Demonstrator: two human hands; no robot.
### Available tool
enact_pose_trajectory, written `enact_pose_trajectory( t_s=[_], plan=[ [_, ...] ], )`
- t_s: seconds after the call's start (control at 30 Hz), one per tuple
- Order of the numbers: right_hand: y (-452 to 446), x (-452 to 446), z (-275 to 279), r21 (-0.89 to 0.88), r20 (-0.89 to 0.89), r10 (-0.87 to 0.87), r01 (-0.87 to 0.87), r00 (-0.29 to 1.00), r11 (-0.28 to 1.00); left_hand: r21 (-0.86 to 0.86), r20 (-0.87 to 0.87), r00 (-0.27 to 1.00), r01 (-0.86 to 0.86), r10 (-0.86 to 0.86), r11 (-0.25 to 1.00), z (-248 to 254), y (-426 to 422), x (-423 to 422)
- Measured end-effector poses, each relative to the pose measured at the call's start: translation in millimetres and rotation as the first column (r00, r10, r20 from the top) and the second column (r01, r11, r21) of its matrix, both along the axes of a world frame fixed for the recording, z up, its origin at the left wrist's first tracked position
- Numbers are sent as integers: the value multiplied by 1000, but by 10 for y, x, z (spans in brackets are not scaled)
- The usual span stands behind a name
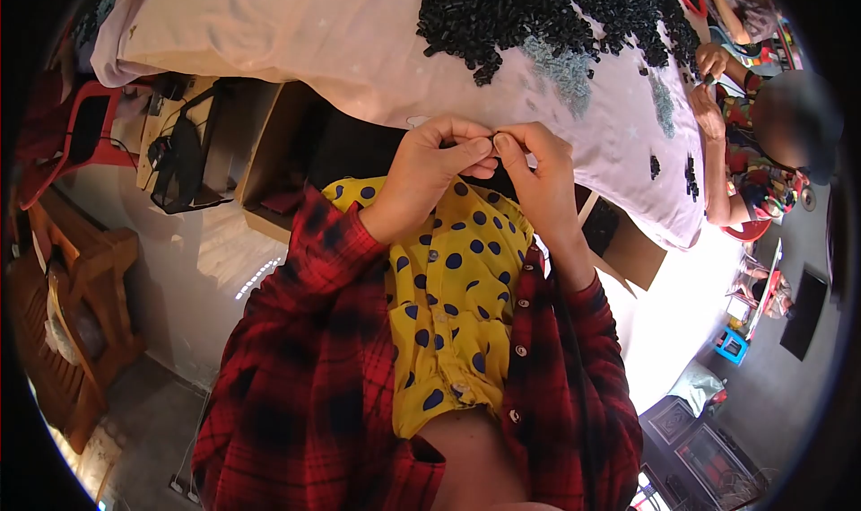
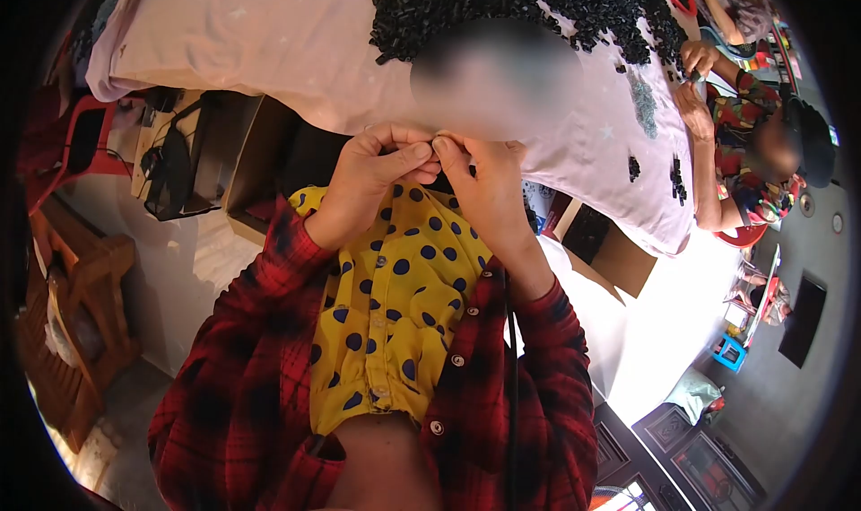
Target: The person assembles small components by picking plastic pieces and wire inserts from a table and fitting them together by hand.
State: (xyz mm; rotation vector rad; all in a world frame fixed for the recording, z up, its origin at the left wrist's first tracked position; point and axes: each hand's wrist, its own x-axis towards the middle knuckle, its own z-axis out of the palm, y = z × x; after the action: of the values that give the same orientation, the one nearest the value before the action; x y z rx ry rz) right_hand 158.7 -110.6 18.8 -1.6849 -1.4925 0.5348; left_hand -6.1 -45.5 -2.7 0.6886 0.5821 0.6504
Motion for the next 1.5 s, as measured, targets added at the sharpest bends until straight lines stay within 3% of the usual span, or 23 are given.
enact_pose_trajectory(
  t_s=[0.13, 0.2, 0.5, 0.7, 0.83, 1.03, 1.13, 1.23, 1.5],
  plan=[
    [-21, 27, 44, -58, -44, 19, -21, 999, 998, 2, -19, 1000, 0, 0, 1000, 14, -5, -9],
    [-34, 26, 73, -11, 185, 73, -72, 980, 997, -49, -61, 997, 50, -53, 998, 59, 11, -37],
    [-86, -15, 225, -2, 545, 154, -182, 824, 983, -231, -88, 977, 168, -192, 958, 61, 42, -71],
    [-123, 26, 200, -83, 364, 152, -131, 919, 988, -164, -88, 976, 184, -200, 969, 5, 13, -66],
    [-130, 1, 153, -50, 344, 108, -97, 933, 994, -129, -101, 977, 174, -187, 976, 26, 8, -69],
    [-149, -22, 151, 3, 473, 80, -93, 877, 996, -163, -107, 978, 158, -176, 974, 43, -4, -64],
    [-149, 21, 129, -66, 331, 97, -79, 938, 995, -55, -131, 981, 134, -140, 989, 4, -40, -57],
    [-148, 14, 150, -90, 377, 110, -81, 920, 993, 23, -151, 981, 130, -125, 991, -36, -64, -54],
    [-208, -57, 282, -118, 539, 170, -126, 825, 985, -96, -159, 976, 132, -146, 987, 3, -60, -51]
  ],
)
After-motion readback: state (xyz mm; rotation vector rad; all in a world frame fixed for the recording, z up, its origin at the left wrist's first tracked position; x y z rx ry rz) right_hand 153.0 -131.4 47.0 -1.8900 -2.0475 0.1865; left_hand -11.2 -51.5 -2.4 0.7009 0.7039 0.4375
